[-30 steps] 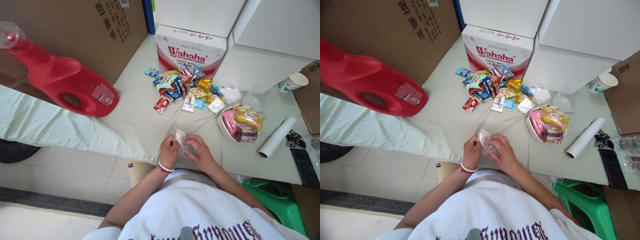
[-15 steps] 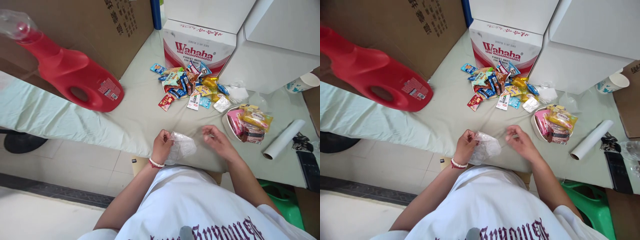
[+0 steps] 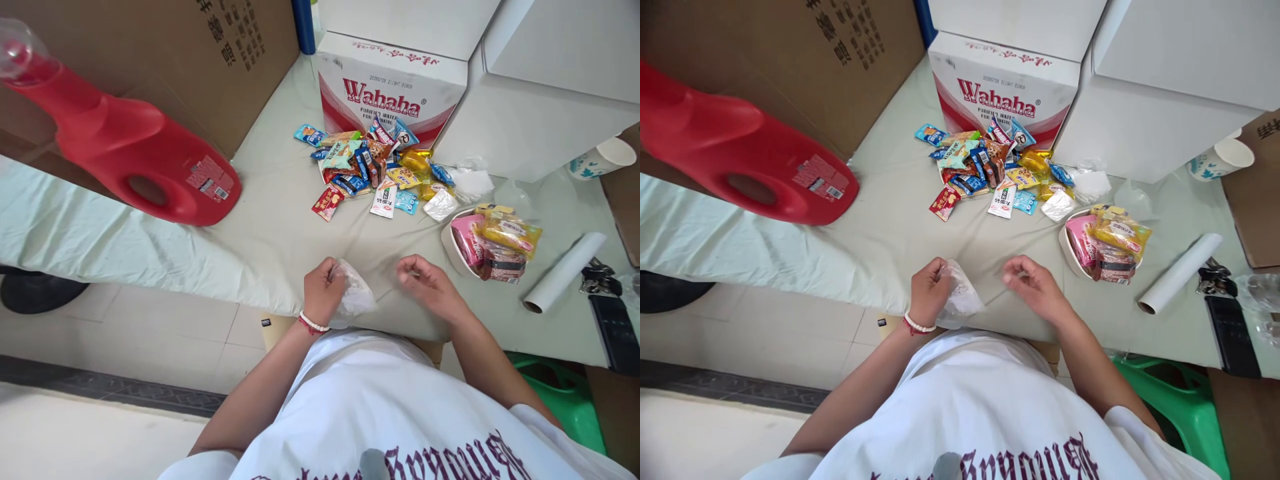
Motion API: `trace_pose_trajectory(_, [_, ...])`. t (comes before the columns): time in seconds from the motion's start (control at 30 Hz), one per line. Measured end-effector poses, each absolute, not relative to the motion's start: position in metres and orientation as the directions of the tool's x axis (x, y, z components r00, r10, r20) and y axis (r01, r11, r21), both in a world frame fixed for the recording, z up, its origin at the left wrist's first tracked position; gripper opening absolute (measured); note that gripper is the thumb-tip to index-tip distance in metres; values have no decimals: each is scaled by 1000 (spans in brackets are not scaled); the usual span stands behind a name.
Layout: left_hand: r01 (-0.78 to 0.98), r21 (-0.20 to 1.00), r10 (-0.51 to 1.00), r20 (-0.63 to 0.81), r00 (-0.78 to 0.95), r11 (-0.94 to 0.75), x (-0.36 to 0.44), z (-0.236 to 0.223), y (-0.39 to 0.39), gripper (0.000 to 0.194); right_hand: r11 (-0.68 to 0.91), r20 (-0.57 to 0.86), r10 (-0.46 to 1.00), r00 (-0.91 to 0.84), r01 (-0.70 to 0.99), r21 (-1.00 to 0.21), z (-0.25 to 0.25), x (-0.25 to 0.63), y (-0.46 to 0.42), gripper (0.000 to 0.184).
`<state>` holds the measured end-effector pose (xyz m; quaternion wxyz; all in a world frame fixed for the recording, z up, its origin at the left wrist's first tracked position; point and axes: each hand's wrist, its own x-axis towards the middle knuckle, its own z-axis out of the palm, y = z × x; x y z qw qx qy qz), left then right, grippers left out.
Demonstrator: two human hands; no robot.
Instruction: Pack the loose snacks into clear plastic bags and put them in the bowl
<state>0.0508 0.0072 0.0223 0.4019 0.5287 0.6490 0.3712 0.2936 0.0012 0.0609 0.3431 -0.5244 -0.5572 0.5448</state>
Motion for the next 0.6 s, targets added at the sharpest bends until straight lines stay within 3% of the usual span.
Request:
trace_pose_trajectory(0.13, [594, 804, 999, -14, 50, -18, 62, 26, 0, 22, -89, -147, 940, -309, 197, -976, 59, 258, -1, 41])
trace_pose_trajectory(0.23, [577, 815, 995, -17, 99, -44, 65, 29, -2, 25, -172, -219, 916, -337, 163, -971, 50, 246, 6, 33])
trace_pose_trajectory(0.37, [270, 943, 979, -204, 15, 193, 61, 26, 1, 28, -224, -237, 950, -206, 81, -971, 40, 259, 13, 33])
trace_pose_trajectory(0.43, [66, 945, 948, -317, -38, 319, 59, 22, 3, 24, -230, -237, 955, -179, 56, -972, 39, 267, 8, 33])
trace_pose_trajectory(0.53, [-72, 926, 920, -376, -109, 370, 60, 15, 4, 24, -280, -281, 897, -340, 54, -959, 40, 271, -11, 45])
trace_pose_trajectory(0.6, [-88, 913, 904, -406, -131, 397, 61, 12, 5, 30, -313, -319, 851, -418, 85, -946, 40, 270, -24, 42])
